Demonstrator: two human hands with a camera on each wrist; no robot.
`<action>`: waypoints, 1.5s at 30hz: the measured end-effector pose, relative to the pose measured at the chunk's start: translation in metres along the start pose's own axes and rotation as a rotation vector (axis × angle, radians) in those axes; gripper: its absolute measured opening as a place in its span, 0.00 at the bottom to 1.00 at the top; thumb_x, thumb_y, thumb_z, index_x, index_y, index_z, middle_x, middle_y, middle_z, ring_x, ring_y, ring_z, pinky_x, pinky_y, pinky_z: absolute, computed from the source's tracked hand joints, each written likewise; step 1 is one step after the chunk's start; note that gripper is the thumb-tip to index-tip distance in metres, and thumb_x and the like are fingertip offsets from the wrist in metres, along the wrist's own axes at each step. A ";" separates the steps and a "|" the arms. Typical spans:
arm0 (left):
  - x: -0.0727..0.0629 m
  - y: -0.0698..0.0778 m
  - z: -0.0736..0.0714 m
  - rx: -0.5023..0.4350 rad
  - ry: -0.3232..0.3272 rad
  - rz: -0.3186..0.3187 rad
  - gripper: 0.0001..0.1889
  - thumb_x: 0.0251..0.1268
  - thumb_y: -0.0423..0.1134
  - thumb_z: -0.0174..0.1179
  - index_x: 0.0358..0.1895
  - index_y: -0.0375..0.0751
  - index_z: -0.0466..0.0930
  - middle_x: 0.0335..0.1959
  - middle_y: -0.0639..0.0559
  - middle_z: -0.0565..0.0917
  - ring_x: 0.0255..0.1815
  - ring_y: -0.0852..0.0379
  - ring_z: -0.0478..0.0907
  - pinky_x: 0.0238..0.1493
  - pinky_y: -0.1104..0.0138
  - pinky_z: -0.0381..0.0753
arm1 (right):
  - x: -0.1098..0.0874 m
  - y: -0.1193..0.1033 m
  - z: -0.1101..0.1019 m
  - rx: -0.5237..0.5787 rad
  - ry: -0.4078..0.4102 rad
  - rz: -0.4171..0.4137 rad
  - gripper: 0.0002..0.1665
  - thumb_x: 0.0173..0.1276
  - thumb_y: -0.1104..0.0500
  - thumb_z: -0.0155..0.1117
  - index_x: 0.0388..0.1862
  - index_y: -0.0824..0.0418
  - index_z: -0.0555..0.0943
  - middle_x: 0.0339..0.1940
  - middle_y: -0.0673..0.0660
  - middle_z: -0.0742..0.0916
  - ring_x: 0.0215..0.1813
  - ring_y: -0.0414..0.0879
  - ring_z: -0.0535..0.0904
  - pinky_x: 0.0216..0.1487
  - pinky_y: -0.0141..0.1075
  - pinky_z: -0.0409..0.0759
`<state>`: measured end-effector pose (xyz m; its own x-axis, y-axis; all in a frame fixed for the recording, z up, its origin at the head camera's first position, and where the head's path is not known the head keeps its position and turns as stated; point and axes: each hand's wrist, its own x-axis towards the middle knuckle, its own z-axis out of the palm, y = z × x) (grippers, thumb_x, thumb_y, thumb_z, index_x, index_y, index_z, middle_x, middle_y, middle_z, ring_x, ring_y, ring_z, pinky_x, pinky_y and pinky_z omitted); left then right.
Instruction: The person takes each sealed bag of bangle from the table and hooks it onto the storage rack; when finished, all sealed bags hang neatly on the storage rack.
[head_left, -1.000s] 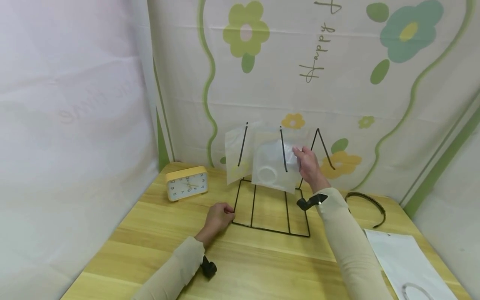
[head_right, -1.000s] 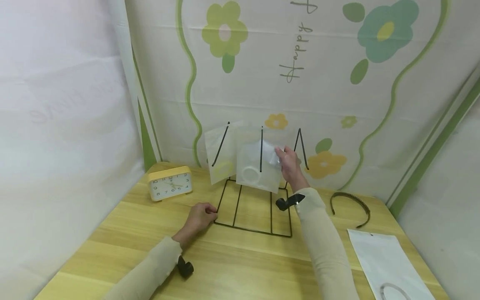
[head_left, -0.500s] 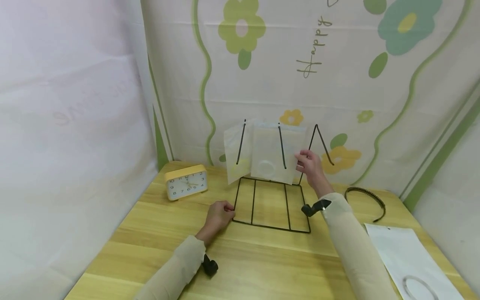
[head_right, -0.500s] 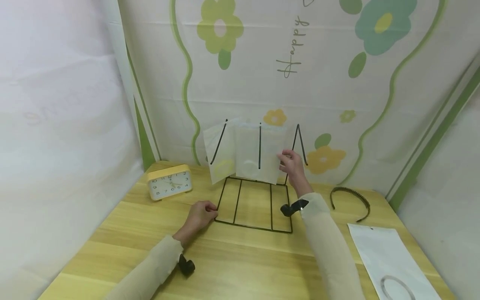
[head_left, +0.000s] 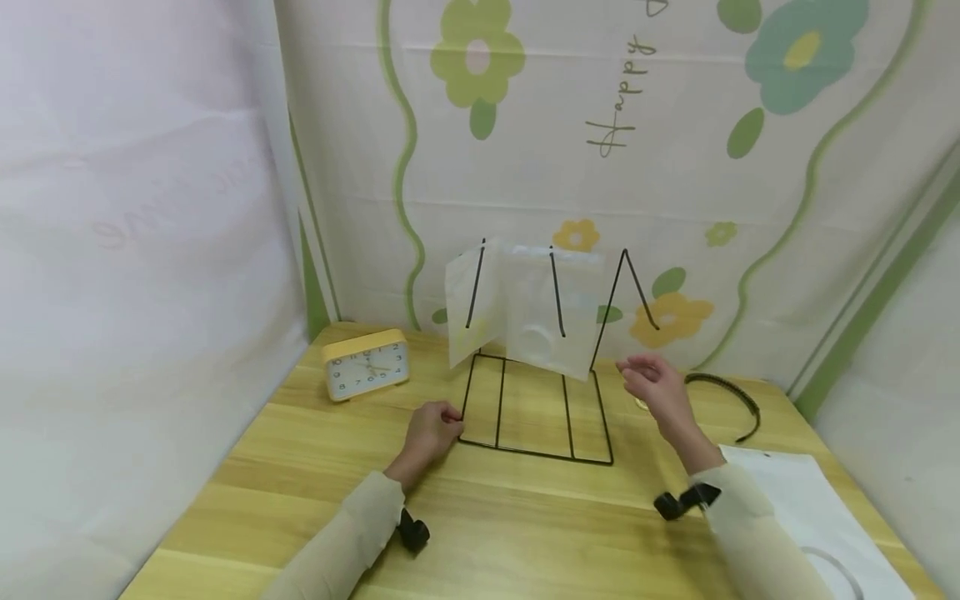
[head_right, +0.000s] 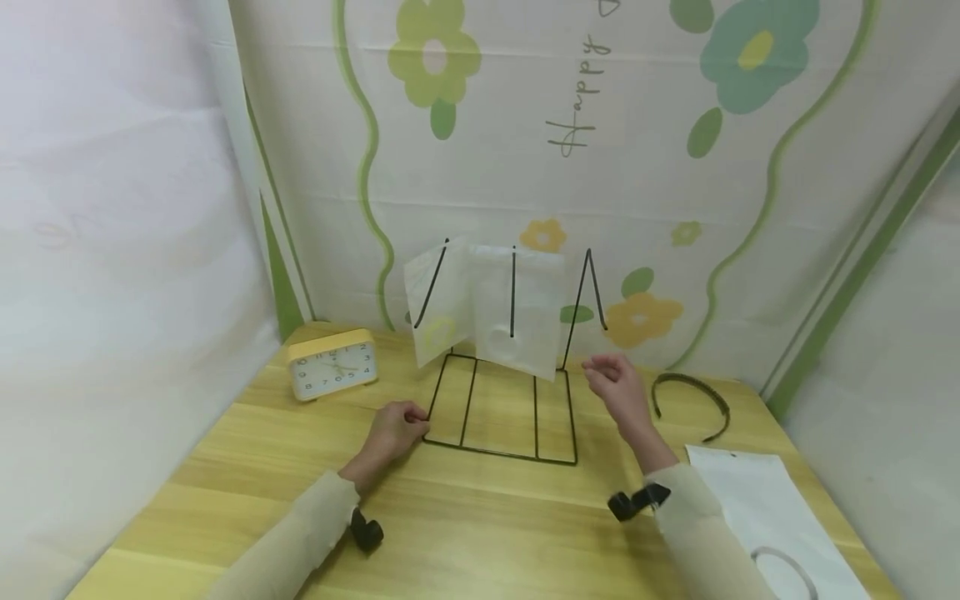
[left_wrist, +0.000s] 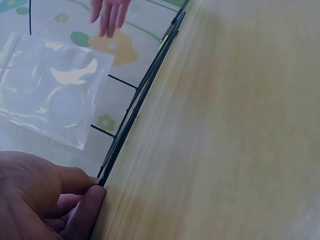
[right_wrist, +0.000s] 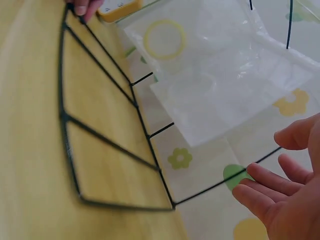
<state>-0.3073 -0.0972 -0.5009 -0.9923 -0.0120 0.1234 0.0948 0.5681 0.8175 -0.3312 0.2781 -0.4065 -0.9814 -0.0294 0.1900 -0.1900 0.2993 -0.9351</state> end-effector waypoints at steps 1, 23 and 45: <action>0.000 0.000 -0.001 0.005 0.003 0.007 0.03 0.56 0.33 0.68 0.33 0.40 0.85 0.27 0.53 0.84 0.27 0.59 0.78 0.30 0.66 0.78 | -0.008 0.002 -0.004 -0.018 -0.007 -0.007 0.29 0.74 0.54 0.59 0.64 0.72 0.66 0.59 0.65 0.80 0.49 0.31 0.80 0.52 0.33 0.80; 0.001 -0.002 -0.001 0.001 0.004 0.025 0.02 0.56 0.33 0.68 0.33 0.40 0.85 0.26 0.54 0.83 0.25 0.60 0.77 0.28 0.67 0.77 | -0.114 0.050 -0.121 -0.116 0.058 0.129 0.17 0.71 0.57 0.63 0.57 0.56 0.78 0.44 0.34 0.86 0.44 0.29 0.83 0.43 0.28 0.82; 0.001 0.001 -0.002 0.015 -0.002 0.007 0.02 0.57 0.33 0.68 0.33 0.41 0.86 0.26 0.54 0.84 0.25 0.60 0.77 0.29 0.67 0.77 | -0.153 0.104 -0.214 -0.970 0.235 0.567 0.51 0.65 0.31 0.57 0.60 0.78 0.66 0.59 0.79 0.74 0.52 0.74 0.72 0.44 0.58 0.72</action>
<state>-0.3082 -0.0981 -0.4990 -0.9918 -0.0061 0.1280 0.1007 0.5805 0.8080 -0.1946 0.5182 -0.4686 -0.8694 0.4927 -0.0377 0.4803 0.8247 -0.2988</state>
